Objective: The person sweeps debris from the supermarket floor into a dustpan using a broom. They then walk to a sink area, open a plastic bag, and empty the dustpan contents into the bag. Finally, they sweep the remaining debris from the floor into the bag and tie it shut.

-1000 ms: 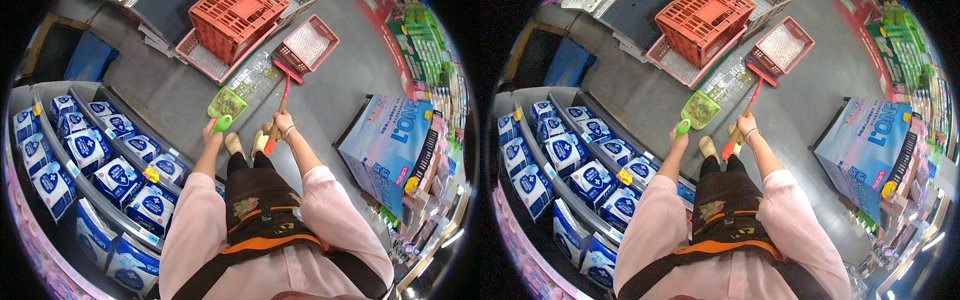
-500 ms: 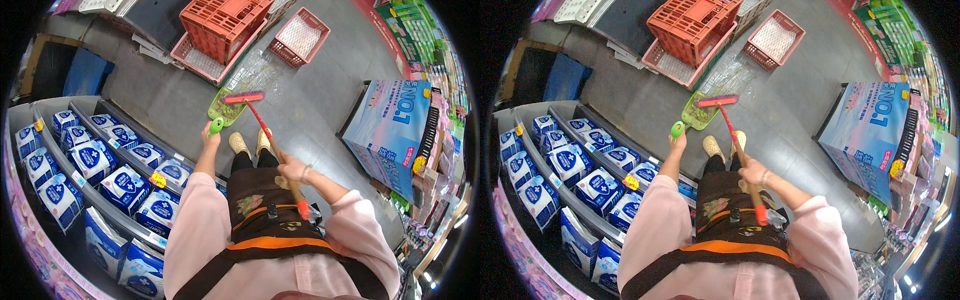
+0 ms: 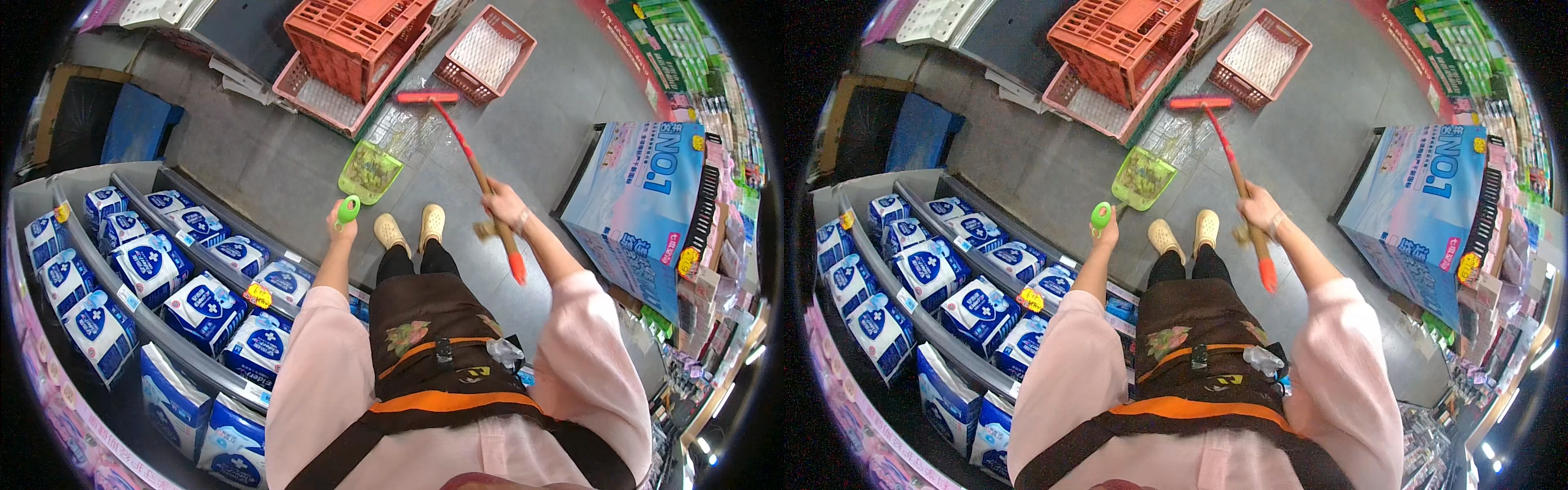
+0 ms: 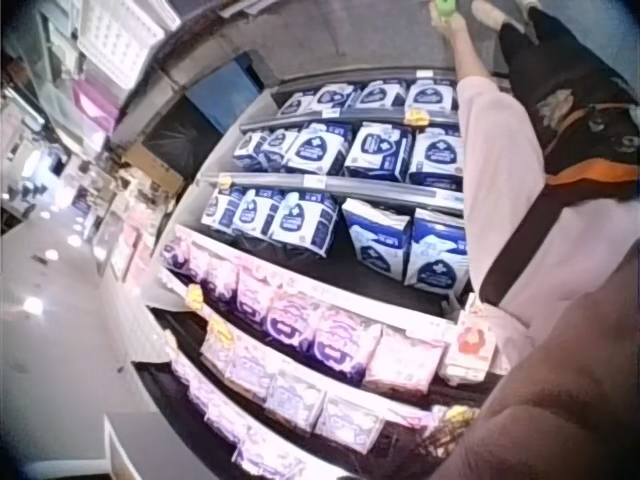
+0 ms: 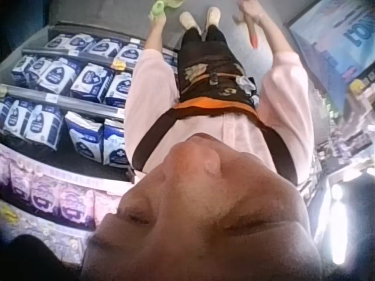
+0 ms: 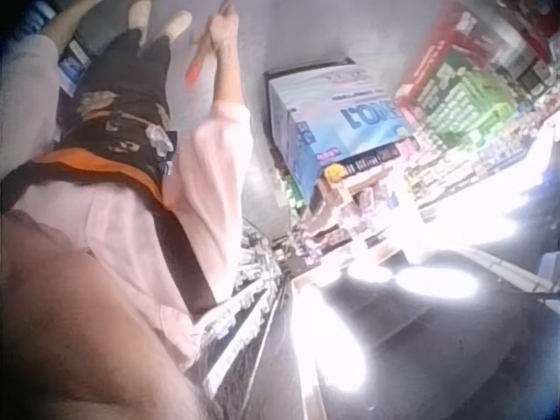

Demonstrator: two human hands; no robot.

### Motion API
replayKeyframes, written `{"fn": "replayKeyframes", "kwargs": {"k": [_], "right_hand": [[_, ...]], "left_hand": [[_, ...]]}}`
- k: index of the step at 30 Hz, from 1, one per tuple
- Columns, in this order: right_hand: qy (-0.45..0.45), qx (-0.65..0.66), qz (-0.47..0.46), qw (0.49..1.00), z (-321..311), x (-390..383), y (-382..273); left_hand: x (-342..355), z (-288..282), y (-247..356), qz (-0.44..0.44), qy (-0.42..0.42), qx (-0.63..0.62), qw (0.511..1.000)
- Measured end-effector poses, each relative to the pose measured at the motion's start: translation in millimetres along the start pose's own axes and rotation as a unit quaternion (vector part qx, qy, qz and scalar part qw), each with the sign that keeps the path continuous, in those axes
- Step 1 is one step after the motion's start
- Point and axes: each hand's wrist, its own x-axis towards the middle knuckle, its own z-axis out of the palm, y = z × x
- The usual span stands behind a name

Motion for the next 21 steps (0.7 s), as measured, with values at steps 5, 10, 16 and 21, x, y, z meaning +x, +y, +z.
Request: {"fn": "replayKeyframes", "kwargs": {"k": [5,10,16,21], "right_hand": [[-0.018,-0.310,0.100,0.945,75,38,30],[-0.191,-0.365,0.128,0.902,91,-83,24],[-0.193,-0.077,0.100,0.973,-1,-132,8],[-0.124,0.013,0.121,0.985,-39,-168,22]], "left_hand": [[-1,-5,7,0.011,-0.019,0.025,0.999],[13,11,-22,0.046,-0.038,-0.026,0.998],[19,19,-32,-0.003,-0.072,-0.014,0.997],[12,23,-41,0.051,-0.022,-0.058,0.997]]}}
